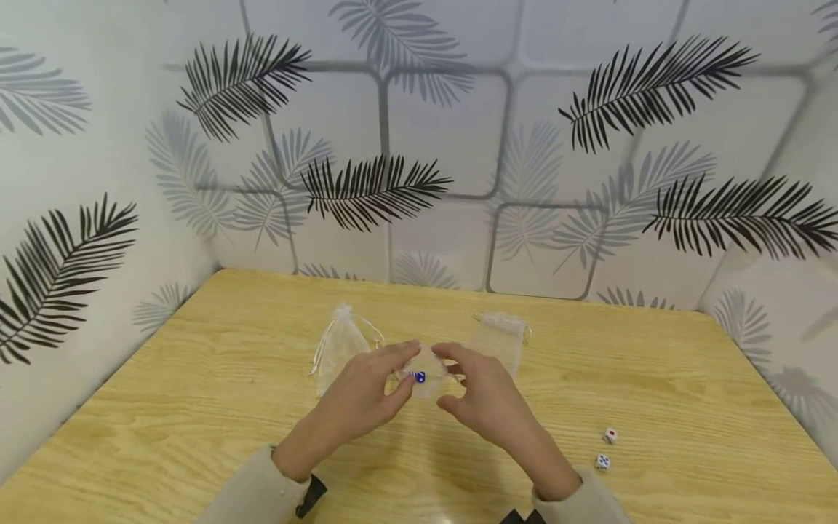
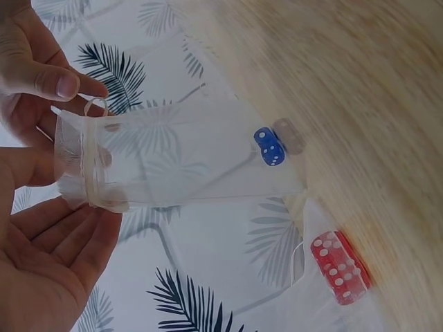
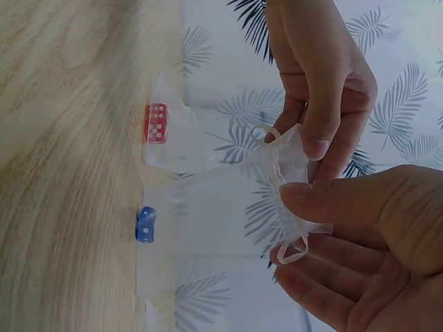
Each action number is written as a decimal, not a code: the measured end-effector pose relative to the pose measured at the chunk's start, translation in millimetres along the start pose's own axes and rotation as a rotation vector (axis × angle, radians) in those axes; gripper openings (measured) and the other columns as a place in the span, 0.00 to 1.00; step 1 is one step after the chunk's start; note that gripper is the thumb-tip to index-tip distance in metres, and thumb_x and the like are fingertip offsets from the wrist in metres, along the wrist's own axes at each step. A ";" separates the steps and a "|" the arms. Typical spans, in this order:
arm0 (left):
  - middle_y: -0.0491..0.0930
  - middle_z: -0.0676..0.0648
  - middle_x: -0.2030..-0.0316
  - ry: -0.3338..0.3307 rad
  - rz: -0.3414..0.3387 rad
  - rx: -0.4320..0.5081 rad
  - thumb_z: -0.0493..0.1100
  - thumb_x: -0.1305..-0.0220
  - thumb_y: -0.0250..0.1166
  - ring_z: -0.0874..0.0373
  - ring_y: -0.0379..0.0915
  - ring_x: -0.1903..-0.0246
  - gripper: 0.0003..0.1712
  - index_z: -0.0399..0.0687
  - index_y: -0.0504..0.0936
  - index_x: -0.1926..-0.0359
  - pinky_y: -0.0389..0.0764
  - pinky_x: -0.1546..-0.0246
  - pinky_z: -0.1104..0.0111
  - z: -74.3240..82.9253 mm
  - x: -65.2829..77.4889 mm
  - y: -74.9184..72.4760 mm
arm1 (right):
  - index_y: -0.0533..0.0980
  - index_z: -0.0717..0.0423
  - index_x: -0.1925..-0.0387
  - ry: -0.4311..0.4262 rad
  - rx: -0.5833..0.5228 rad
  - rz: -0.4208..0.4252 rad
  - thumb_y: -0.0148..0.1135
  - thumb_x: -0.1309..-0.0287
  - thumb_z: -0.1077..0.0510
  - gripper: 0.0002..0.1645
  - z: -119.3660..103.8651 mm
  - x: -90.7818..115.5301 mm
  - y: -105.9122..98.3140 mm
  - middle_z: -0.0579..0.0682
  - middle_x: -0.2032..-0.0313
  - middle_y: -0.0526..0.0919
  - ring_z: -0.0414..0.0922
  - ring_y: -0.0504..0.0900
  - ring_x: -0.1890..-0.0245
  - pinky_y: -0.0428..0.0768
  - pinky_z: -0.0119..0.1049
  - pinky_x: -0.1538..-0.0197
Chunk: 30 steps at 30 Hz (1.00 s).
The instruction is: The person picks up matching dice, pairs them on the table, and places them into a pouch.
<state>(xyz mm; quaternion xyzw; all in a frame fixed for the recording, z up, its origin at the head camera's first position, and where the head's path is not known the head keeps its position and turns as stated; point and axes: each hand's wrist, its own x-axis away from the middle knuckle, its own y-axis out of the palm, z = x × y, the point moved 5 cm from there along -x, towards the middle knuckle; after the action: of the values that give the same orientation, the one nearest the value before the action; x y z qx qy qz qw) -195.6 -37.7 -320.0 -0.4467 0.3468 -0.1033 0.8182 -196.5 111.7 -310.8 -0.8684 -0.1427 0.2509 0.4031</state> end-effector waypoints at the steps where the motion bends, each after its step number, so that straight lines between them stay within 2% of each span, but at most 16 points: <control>1: 0.77 0.40 0.43 -0.003 -0.001 0.013 0.37 0.37 0.59 0.61 0.77 0.77 0.21 0.37 0.77 0.43 0.78 0.69 0.73 -0.9 -0.1 0.4 | 0.72 0.64 0.44 -0.003 0.002 0.012 0.71 0.57 0.70 0.34 0.7 0.3 0.3 0.63 0.46 0.79 0.57 0.84 0.56 0.84 0.41 0.59; 3: 0.76 0.40 0.42 -0.012 -0.008 0.044 0.37 0.37 0.59 0.67 0.60 0.88 0.22 0.36 0.76 0.42 0.69 0.78 0.77 -2.2 -0.1 1.2 | 0.74 0.64 0.45 -0.003 0.002 0.043 0.70 0.55 0.71 0.32 2.2 0.8 0.8 0.62 0.47 0.80 0.56 0.85 0.57 0.84 0.39 0.59; 4: 0.75 0.40 0.41 -0.017 -0.013 0.060 0.36 0.38 0.58 0.68 0.51 0.90 0.22 0.36 0.76 0.42 0.65 0.81 0.77 -2.8 -0.2 1.6 | 0.74 0.64 0.45 -0.001 -0.003 0.058 0.70 0.55 0.71 0.31 3.1 0.9 1.1 0.62 0.48 0.80 0.55 0.85 0.58 0.84 0.38 0.59; 5: 0.75 0.40 0.41 -0.017 -0.017 0.072 0.35 0.38 0.57 0.69 0.48 0.90 0.22 0.35 0.75 0.42 0.63 0.82 0.78 -3.3 -0.3 2.1 | 0.75 0.63 0.46 0.001 -0.009 0.075 0.69 0.55 0.72 0.30 4.0 0.9 1.3 0.62 0.48 0.81 0.55 0.85 0.58 0.84 0.37 0.60; 13: 0.73 0.40 0.39 -0.028 -0.049 0.117 0.28 0.44 0.51 0.69 0.38 0.88 0.29 0.36 0.73 0.39 0.50 0.86 0.78 -4.5 -0.3 3.1 | 0.79 0.61 0.51 0.008 -0.070 0.203 0.68 0.55 0.74 0.25 8.9 0.0 2.1 0.59 0.54 0.84 0.50 0.86 0.62 0.84 0.34 0.61; 15: 0.72 0.40 0.38 -0.033 -0.064 0.118 0.27 0.46 0.51 0.67 0.41 0.87 0.31 0.37 0.73 0.39 0.50 0.86 0.78 -4.6 -0.3 3.4 | 0.79 0.61 0.52 0.012 -0.074 0.226 0.67 0.53 0.74 0.23 9.8 0.3 2.3 0.58 0.56 0.85 0.49 0.87 0.63 0.84 0.33 0.62; 18: 0.71 0.41 0.37 -0.030 -0.084 0.109 0.24 0.48 0.52 0.64 0.62 0.82 0.32 0.37 0.72 0.38 0.55 0.83 0.77 -3.8 -0.2 3.0 | 0.80 0.60 0.54 0.017 -0.070 0.253 0.66 0.52 0.74 0.21 10.6 0.9 1.8 0.57 0.57 0.86 0.48 0.87 0.65 0.84 0.33 0.63; 20: 0.71 0.40 0.37 -0.023 -0.091 0.097 0.23 0.48 0.52 0.58 0.76 0.70 0.33 0.36 0.72 0.38 0.60 0.79 0.77 -3.4 -0.1 2.8 | 0.81 0.60 0.54 0.018 -0.065 0.262 0.65 0.51 0.74 0.20 10.9 1.3 1.7 0.56 0.58 0.86 0.48 0.87 0.65 0.84 0.33 0.64; 21: 0.71 0.40 0.37 -0.019 -0.092 0.089 0.23 0.48 0.53 0.55 0.78 0.63 0.32 0.36 0.72 0.38 0.62 0.77 0.76 -3.1 0.0 2.7 | 0.81 0.60 0.55 0.016 -0.063 0.265 0.64 0.51 0.75 0.20 11.0 1.4 1.8 0.56 0.58 0.86 0.48 0.87 0.65 0.84 0.33 0.64; 25: 0.72 0.40 0.38 0.003 -0.078 0.062 0.22 0.46 0.53 0.49 0.79 0.54 0.31 0.36 0.72 0.38 0.67 0.74 0.75 -1.5 0.1 1.3 | 0.81 0.60 0.55 0.005 -0.059 0.278 0.63 0.51 0.76 0.20 11.2 1.7 1.8 0.56 0.59 0.86 0.48 0.87 0.66 0.84 0.33 0.65; 28: 0.75 0.39 0.41 0.032 -0.024 0.046 0.21 0.43 0.53 0.46 0.78 0.49 0.28 0.35 0.74 0.40 0.79 0.66 0.72 -0.6 -0.9 0.2 | 0.81 0.60 0.56 0.000 -0.056 0.286 0.62 0.51 0.77 0.20 10.4 2.0 0.7 0.56 0.59 0.86 0.48 0.87 0.66 0.84 0.33 0.65; 30: 0.76 0.39 0.42 0.053 0.017 0.030 0.20 0.43 0.53 0.45 0.75 0.45 0.26 0.35 0.76 0.42 0.81 0.60 0.67 -0.1 -1.0 0.0 | 0.81 0.60 0.56 -0.003 -0.056 0.286 0.62 0.51 0.77 0.20 9.7 2.6 -0.3 0.56 0.59 0.86 0.48 0.87 0.66 0.84 0.32 0.65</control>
<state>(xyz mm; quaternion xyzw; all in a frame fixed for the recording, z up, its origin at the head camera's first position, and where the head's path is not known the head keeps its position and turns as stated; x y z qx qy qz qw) -196.4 -37.3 -319.6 -0.4287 0.3705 -0.1130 0.8162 -199.7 119.2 -316.8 -0.8904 -0.0249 0.3032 0.3386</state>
